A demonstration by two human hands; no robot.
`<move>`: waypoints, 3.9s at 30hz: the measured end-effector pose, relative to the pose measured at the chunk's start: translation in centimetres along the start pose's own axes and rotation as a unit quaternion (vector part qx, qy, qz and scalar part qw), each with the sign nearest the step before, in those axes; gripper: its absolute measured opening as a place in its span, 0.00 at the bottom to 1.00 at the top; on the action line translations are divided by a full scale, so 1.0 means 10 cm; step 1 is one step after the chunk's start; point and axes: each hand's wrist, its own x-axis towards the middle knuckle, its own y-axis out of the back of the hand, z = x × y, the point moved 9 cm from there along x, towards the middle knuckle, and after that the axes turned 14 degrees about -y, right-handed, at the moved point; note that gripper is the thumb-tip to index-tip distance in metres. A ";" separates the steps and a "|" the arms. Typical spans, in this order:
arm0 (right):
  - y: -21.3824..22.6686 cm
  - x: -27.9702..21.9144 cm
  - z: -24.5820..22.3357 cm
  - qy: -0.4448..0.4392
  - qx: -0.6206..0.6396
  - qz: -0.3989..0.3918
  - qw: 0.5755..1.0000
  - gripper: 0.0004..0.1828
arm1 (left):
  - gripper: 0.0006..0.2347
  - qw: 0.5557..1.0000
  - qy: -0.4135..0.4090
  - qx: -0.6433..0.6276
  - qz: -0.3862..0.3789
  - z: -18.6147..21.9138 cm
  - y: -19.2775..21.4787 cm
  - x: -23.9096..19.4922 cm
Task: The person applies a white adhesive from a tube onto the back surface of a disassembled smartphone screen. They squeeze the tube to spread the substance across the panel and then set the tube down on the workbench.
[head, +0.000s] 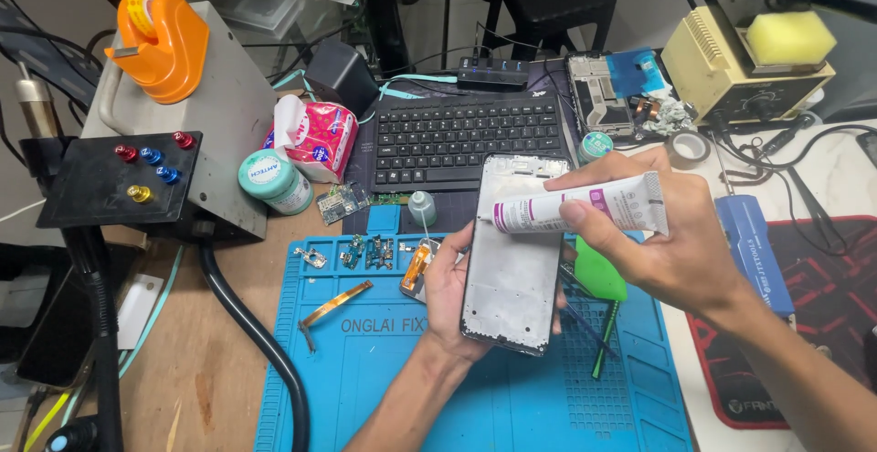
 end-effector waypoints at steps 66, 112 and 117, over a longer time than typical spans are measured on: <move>0.04 -0.49 1.57 -0.234 0.512 -0.031 0.826 0.29 | 0.35 0.823 0.047 0.564 -0.058 -0.41 -0.58 -0.13; -0.54 -0.04 1.25 -0.045 -0.392 -0.048 0.917 0.10 | 0.10 0.764 -0.193 0.615 -0.027 0.33 -0.14 0.15; -0.51 -0.06 1.33 -0.009 -0.347 0.030 0.937 0.05 | 0.10 0.781 -0.170 0.600 -0.029 0.28 -0.28 0.07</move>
